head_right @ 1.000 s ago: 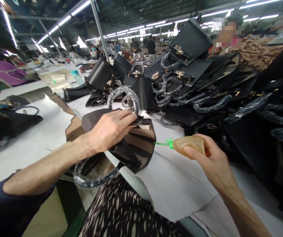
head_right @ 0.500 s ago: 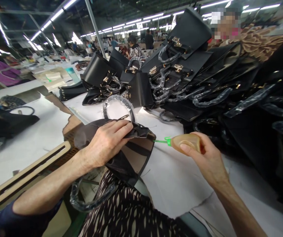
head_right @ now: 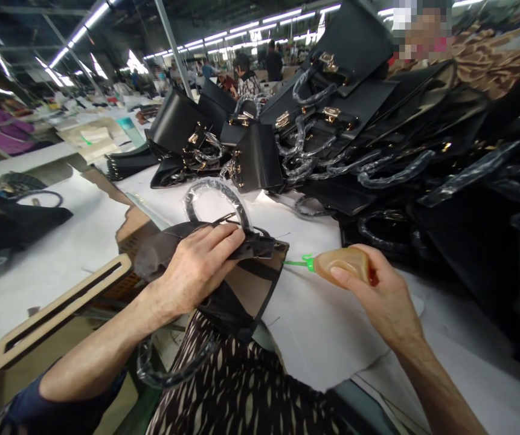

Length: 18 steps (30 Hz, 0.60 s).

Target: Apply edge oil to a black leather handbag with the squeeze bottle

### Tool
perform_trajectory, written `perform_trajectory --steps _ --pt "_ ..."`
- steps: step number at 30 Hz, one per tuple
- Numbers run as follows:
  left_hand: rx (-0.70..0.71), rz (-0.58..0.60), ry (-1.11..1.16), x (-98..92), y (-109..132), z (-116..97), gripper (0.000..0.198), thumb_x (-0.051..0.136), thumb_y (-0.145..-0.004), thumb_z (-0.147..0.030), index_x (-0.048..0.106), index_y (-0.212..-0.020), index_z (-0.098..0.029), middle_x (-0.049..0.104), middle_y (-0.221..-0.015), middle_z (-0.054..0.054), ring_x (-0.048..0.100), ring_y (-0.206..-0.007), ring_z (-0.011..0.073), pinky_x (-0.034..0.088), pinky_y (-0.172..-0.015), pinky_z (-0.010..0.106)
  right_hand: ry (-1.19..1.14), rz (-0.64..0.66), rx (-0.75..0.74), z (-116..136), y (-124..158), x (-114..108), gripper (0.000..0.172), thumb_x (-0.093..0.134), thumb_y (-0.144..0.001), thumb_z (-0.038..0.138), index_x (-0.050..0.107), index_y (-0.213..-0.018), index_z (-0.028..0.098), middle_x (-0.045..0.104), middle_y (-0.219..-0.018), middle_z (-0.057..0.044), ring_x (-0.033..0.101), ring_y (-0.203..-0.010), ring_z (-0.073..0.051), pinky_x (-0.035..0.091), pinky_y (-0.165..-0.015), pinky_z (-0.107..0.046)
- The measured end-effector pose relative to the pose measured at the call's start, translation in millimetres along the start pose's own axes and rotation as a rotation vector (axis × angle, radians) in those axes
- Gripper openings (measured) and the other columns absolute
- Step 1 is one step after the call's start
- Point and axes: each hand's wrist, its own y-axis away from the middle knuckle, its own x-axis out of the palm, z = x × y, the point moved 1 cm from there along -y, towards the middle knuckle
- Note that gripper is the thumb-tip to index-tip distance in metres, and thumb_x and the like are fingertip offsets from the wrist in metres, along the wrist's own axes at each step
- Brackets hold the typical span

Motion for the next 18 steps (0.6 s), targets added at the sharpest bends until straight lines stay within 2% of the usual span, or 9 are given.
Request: perform_trajectory --steps 4,8,18 --pt "-0.009 -0.009 0.014 1.2 3 -1 0.025 0.047 -0.091 -0.017 0.052 -0.114 -0.008 0.062 -0.111 0.013 0.057 -0.083 0.0223 0.052 -0.074 0.036 0.034 -0.007 0.007 5 3 1 0.051 0.071 -0.062 0.057 0.062 -0.105 0.031 0.066 -0.094 0.004 0.060 -0.090 -0.025 0.048 -0.076 -0.036" --pt "-0.021 -0.024 0.008 2.6 7 -2 0.024 0.046 -0.091 -0.017 0.053 -0.113 -0.009 0.063 -0.111 0.014 0.058 -0.082 0.0218 0.052 -0.073 0.035 0.064 -0.013 0.018 8 5 3 0.055 0.070 -0.059 0.060 0.063 -0.102 0.027 0.065 -0.088 0.002 0.058 -0.086 -0.026 0.049 -0.074 -0.035" --pt "-0.018 -0.083 0.031 5.7 21 -7 0.026 0.044 -0.090 -0.014 0.054 -0.114 -0.007 0.063 -0.114 0.017 0.058 -0.082 0.0226 0.053 -0.073 0.037 0.045 0.009 0.060 7 9 1 0.056 0.068 -0.057 0.060 0.063 -0.100 0.025 0.065 -0.087 0.000 0.058 -0.084 -0.027 0.049 -0.070 -0.034"
